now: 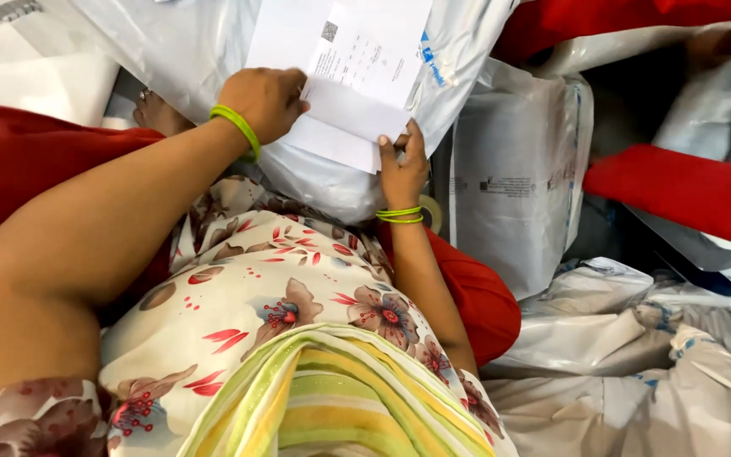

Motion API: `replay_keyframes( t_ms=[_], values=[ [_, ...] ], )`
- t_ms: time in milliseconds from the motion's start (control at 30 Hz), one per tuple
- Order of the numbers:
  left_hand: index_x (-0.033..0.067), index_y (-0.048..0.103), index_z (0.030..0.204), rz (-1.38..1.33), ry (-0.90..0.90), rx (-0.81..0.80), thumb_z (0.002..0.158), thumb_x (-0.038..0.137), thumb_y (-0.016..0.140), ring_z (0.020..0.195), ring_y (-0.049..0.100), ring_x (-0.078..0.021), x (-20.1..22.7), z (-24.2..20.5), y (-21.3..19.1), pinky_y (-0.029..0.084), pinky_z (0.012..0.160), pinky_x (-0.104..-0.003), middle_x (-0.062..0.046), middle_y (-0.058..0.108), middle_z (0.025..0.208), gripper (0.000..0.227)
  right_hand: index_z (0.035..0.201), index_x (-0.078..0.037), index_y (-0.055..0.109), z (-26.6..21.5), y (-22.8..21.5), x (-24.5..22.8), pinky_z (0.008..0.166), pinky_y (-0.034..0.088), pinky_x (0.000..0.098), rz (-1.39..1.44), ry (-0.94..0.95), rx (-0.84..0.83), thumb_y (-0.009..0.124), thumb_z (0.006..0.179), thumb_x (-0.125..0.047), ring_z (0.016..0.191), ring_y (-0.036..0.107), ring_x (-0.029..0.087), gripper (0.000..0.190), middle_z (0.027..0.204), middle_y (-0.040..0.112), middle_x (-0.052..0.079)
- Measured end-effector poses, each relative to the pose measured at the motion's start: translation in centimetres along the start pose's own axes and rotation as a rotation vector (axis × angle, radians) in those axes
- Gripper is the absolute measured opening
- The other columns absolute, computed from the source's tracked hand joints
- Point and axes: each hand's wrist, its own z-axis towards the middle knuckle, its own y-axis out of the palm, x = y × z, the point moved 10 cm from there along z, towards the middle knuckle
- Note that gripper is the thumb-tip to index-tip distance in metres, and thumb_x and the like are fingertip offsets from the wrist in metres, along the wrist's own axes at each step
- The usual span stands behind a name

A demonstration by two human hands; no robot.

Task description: Labeling and sorting shipping envelopes while sitting on the floor of a warehouse or workspace.

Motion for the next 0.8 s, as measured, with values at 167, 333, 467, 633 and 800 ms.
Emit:
replay_keyframes(
  t_ms=[167,333,467,633,800],
  values=[
    [0.0131,0.061,0.119,-0.060,-0.160,0.033,0.094,0.025,0.068,0.084,0.072,-0.0336,0.3,1.3,-0.9,0.054,0.070,-0.050,-0.006,0.077,0.089,0.030,0.142,-0.005,0.054,0.5,0.0,-0.4,0.079,0.051,0.0336,0.042,0.083,0.036,0.073,0.096,-0.034,0.081,0.060,0.020,0.057,0.085,0.060,0.005],
    [0.0122,0.040,0.142,0.146,-0.095,0.049,0.097,0.027,0.067,0.078,0.071,-0.0358,0.8,1.3,-0.4,0.054,0.063,-0.048,-0.014,0.073,0.091,0.055,0.147,-0.008,0.048,0.3,-0.1,-2.3,0.097,0.040,0.0461,-0.248,-0.089,0.104,0.069,0.100,-0.045,0.095,0.057,0.023,0.063,0.083,0.062,-0.002],
    [0.0100,0.044,0.144,0.155,-0.064,0.054,0.098,0.026,0.066,0.079,0.070,-0.0371,1.2,0.8,-0.5,0.054,0.063,-0.049,-0.014,0.070,0.096,0.053,0.147,-0.008,0.048,0.2,-0.3,-1.9,0.100,0.038,0.0479,-0.246,-0.021,0.085,0.068,0.099,-0.049,0.099,0.056,0.024,0.067,0.084,0.063,-0.002],
    [0.0159,0.075,0.110,0.367,0.275,0.324,0.094,0.020,0.063,0.087,0.068,-0.0279,4.2,-0.4,-3.3,0.055,0.067,-0.040,-0.012,0.065,0.124,0.020,0.138,-0.010,0.055,0.7,-1.7,-7.2,0.111,0.035,0.0493,-0.477,-0.294,0.132,0.070,0.092,-0.031,0.121,0.053,0.033,0.053,0.121,0.064,0.009],
    [0.0155,0.075,0.101,0.576,0.360,0.100,0.099,0.026,0.060,0.090,0.068,-0.0231,4.3,0.6,-0.4,0.055,0.070,-0.039,-0.001,0.066,0.109,0.018,0.130,-0.006,0.059,-0.1,4.2,-13.3,0.117,0.037,0.0492,-0.338,-0.505,-0.240,0.070,0.089,-0.017,0.131,0.054,0.033,0.044,0.133,0.062,0.015]
  ],
)
